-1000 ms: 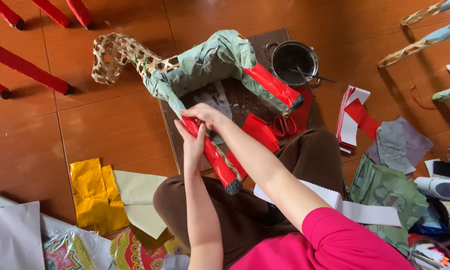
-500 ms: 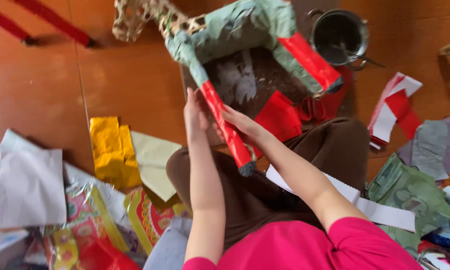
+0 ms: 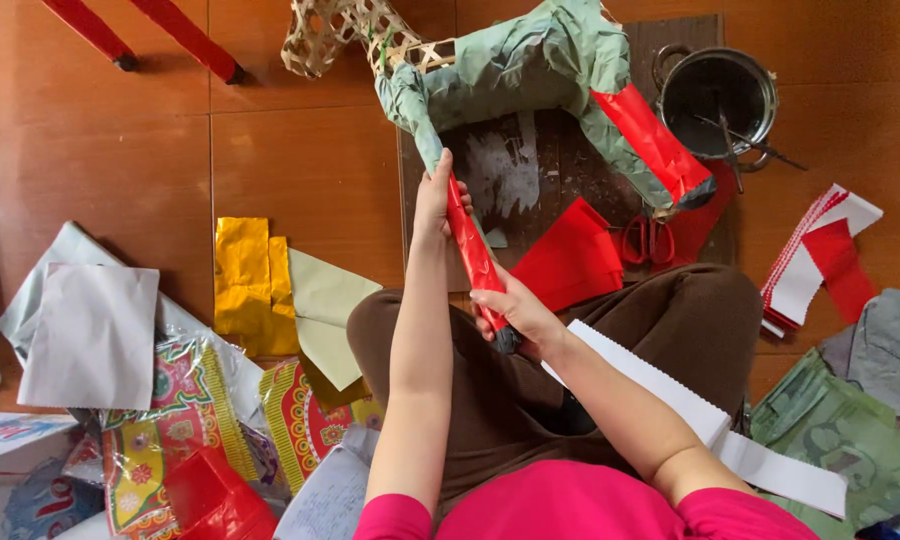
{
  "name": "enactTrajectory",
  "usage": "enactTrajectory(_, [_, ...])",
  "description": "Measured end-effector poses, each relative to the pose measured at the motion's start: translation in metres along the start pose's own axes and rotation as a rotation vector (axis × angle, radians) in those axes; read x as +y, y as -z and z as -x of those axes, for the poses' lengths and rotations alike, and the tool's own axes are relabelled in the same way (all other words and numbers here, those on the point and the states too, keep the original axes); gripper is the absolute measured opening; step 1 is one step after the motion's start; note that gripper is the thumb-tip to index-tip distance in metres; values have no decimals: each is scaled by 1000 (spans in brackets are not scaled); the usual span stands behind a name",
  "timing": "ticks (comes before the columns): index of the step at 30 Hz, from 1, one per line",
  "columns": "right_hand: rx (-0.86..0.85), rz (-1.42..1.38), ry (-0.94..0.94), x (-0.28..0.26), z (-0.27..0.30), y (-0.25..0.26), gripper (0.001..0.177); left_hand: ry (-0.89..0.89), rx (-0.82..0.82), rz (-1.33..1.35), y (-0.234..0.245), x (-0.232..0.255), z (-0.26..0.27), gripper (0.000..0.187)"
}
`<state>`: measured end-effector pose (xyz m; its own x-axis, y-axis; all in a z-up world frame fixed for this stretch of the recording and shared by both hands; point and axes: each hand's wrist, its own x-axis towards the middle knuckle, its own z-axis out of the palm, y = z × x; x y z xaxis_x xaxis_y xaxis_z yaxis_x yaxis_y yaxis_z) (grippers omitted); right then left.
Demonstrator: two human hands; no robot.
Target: Decorating a giraffe-shaped paper craft by applying colored paper strips with glue
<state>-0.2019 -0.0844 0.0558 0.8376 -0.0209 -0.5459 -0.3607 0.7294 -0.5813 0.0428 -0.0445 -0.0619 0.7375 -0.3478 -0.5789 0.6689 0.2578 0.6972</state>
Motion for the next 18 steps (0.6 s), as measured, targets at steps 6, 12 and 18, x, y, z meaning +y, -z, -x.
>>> enactTrajectory(6, [41,8,-31,7,-7,16,72,-149,-5,-226,9,-1,-18,51])
enactTrajectory(12, [-15,-45,-25,-21,-3,-10,70,-421,-96,-386,43,-14,1,52])
enactTrajectory(18, [-171,-144,152,-82,2,-58,35,-269,11,-305,-18,1,111,52])
